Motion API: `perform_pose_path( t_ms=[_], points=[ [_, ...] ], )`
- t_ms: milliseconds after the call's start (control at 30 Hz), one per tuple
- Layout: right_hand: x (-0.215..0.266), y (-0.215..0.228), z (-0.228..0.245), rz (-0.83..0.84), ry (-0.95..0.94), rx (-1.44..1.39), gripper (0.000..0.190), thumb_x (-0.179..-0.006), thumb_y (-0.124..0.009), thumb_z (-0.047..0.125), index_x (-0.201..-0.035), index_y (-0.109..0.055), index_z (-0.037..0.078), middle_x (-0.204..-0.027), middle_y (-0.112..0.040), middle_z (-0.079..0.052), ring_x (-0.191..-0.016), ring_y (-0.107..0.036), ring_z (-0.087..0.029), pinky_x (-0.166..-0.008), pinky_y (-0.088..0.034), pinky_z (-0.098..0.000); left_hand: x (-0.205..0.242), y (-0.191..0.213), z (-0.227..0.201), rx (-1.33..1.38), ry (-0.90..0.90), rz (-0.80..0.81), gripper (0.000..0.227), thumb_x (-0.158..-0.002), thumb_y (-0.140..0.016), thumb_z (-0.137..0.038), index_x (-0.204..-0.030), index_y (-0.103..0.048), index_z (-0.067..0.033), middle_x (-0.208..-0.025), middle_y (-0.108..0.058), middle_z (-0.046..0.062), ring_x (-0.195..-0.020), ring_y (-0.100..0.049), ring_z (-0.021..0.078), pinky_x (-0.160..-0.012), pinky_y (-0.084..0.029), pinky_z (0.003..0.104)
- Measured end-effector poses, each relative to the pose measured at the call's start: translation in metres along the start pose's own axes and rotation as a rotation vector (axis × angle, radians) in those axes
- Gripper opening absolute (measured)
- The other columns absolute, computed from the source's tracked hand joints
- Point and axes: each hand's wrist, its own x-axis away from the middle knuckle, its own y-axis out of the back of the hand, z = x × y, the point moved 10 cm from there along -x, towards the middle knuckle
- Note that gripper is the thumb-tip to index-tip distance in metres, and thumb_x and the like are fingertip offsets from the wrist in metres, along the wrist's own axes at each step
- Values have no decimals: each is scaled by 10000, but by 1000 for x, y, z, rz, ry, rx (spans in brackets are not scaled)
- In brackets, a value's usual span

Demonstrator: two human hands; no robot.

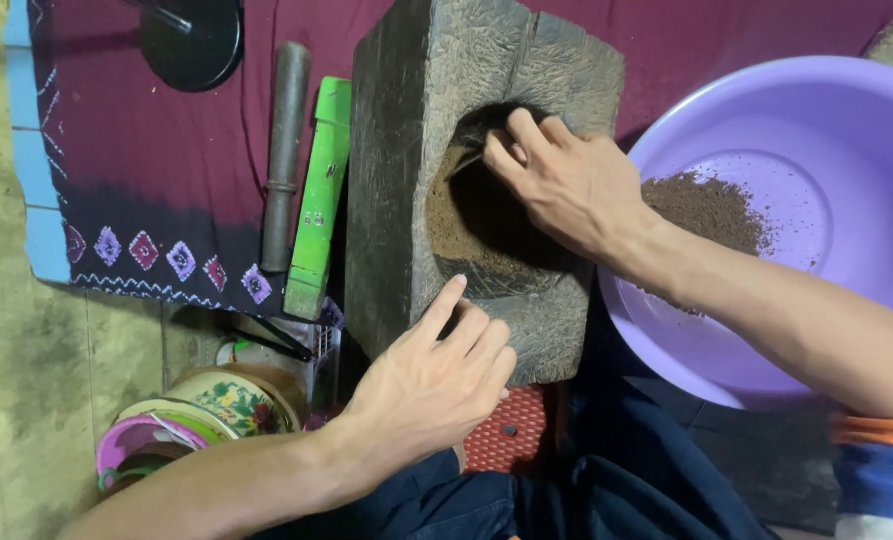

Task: The person empties ground material from a wooden mortar into a bowl using their hands and a spoon.

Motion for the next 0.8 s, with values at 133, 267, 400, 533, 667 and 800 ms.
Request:
perform_pose_path(
  t_ms=[133, 267, 400, 533, 667, 800],
  points=[
    [27, -15, 5, 252, 115, 7, 652, -904, -573, 65, -1536, -430, 136, -1238, -513, -125, -775, -602, -151, -321, -527, -231, 1, 8, 4, 24, 15, -62, 217, -980, -484, -97, -794, -588, -138, -805, -536, 69, -813, -575, 285, -1111, -482, 528],
    [34, 4, 1, 212, 88, -55, 362, -963, -534, 189, -1325, -551, 180, -1132, -555, -73, -749, -617, -174, -328, -521, -300, 1, 8, 6, 39, 20, -87, 237, -983, -478, -95, -779, -588, -144, -786, -521, 64, -768, -538, 266, -1102, -492, 520],
    [10, -1, -12, 169, -43, -171, 393, -978, -513, 155, -1370, -493, 142, -1197, -542, -129, -813, -655, -213, -337, -522, -330, -1, 4, 4, 35, 35, -76, 251, -976, -458, -80, -763, -572, -150, -782, -513, 69, -767, -536, 278, -1112, -484, 534],
    [10, 1, -2, 37, -27, -127, 339, -1001, -516, 196, -1337, -508, 150, -1232, -548, -100, -813, -613, -178, -344, -489, -303, -3, 0, 2, 10, 22, -33, 209, -978, -473, -130, -794, -569, -157, -801, -521, 75, -840, -571, 308, -1111, -479, 548],
    [40, 0, 19, 213, 87, -78, 489, -927, -559, 142, -1414, -519, 145, -1119, -551, -106, -759, -616, -189, -348, -546, -303, -2, 1, 4, 14, 18, -38, 235, -986, -454, -92, -790, -574, -142, -789, -521, 80, -822, -571, 300, -1094, -498, 538],
    [39, 20, -2, 184, -32, 13, 299, -1005, -519, 198, -1301, -541, 156, -1035, -512, -34, -851, -618, -146, -336, -517, -264, -1, -2, 3, -10, 8, -5, 225, -990, -460, -112, -821, -605, -143, -799, -536, 75, -821, -572, 293, -1098, -490, 536]
  ],
)
